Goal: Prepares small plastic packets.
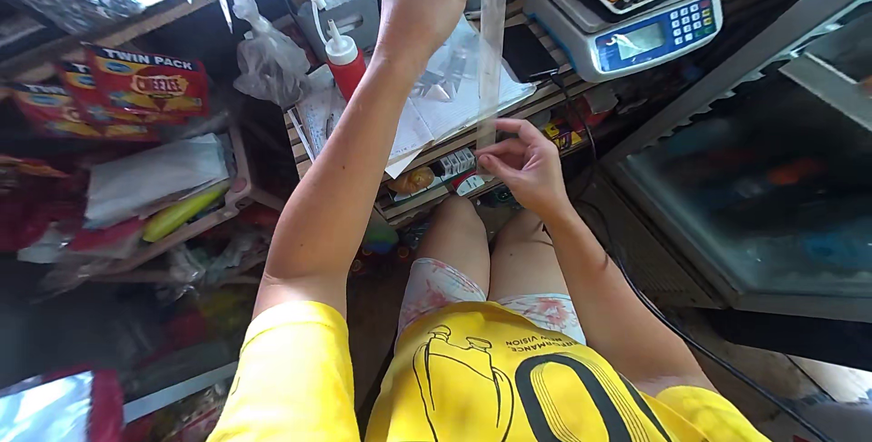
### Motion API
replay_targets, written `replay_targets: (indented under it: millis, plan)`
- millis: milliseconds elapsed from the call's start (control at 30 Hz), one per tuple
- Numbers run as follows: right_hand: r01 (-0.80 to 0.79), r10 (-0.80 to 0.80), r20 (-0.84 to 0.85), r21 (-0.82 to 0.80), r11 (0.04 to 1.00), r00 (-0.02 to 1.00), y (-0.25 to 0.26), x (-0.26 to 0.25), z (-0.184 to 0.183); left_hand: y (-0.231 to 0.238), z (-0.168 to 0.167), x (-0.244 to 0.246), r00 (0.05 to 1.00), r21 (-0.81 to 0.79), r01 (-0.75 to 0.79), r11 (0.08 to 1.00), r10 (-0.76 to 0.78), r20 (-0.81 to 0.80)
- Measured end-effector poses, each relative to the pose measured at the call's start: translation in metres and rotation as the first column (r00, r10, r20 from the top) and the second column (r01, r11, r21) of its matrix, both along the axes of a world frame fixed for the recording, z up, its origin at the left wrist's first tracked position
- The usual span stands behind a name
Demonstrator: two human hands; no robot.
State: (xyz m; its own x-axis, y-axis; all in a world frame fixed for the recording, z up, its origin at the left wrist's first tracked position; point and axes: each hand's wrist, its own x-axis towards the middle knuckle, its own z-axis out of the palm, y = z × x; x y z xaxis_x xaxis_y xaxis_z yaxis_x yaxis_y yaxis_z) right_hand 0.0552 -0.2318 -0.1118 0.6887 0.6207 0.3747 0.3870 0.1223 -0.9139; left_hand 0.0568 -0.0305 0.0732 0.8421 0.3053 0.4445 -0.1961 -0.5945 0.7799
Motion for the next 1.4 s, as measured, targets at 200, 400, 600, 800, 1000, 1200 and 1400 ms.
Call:
replay_targets:
  millis: [200, 400, 600, 800, 1000, 1200, 1400]
  plan:
    - [-0.295, 0.295, 0.015, 0.034, 0.955, 0.955, -0.006, 0.001, 0.004, -0.025, -0.021, -0.041, 0.956, -0.006, 0.294, 0.956, -0.294, -0.003]
    - [-0.255, 0.252, -0.139, -0.004, 0.967, 0.958, -0.011, -0.011, -0.017, -0.062, -0.083, -0.086, 0.973, 0.268, -0.132, 0.954, 0.073, 0.220]
    - [-0.380, 0.331, -0.205, -0.293, 0.877, 0.921, -0.061, -0.059, -0.071, -0.104, -0.226, -0.133, 0.979, 0.687, 0.193, 0.700, -0.183, -0.088]
    - [-0.604, 0.447, -0.420, -0.406, 0.686, 0.790, -0.076, -0.070, -0.089, -0.100, -0.271, -0.180, 0.828, 0.370, 0.466, 0.804, -0.248, -0.504]
    - [-0.533, 0.396, -0.434, -0.261, 0.805, 0.809, -0.099, -0.077, -0.088, -0.097, -0.266, -0.195, 0.901, 0.461, 0.432, 0.775, -0.349, -0.259]
    - [-0.358, 0.346, -0.096, -0.346, 0.867, 0.933, -0.101, -0.097, -0.074, -0.096, -0.261, -0.208, 0.919, 0.420, 0.391, 0.819, -0.370, -0.134]
    - [0.350, -0.085, 0.615, -0.324, 0.879, 0.784, -0.077, -0.100, -0.068, -0.099, -0.252, -0.208, 0.934, -0.003, 0.242, 0.970, -0.233, -0.271]
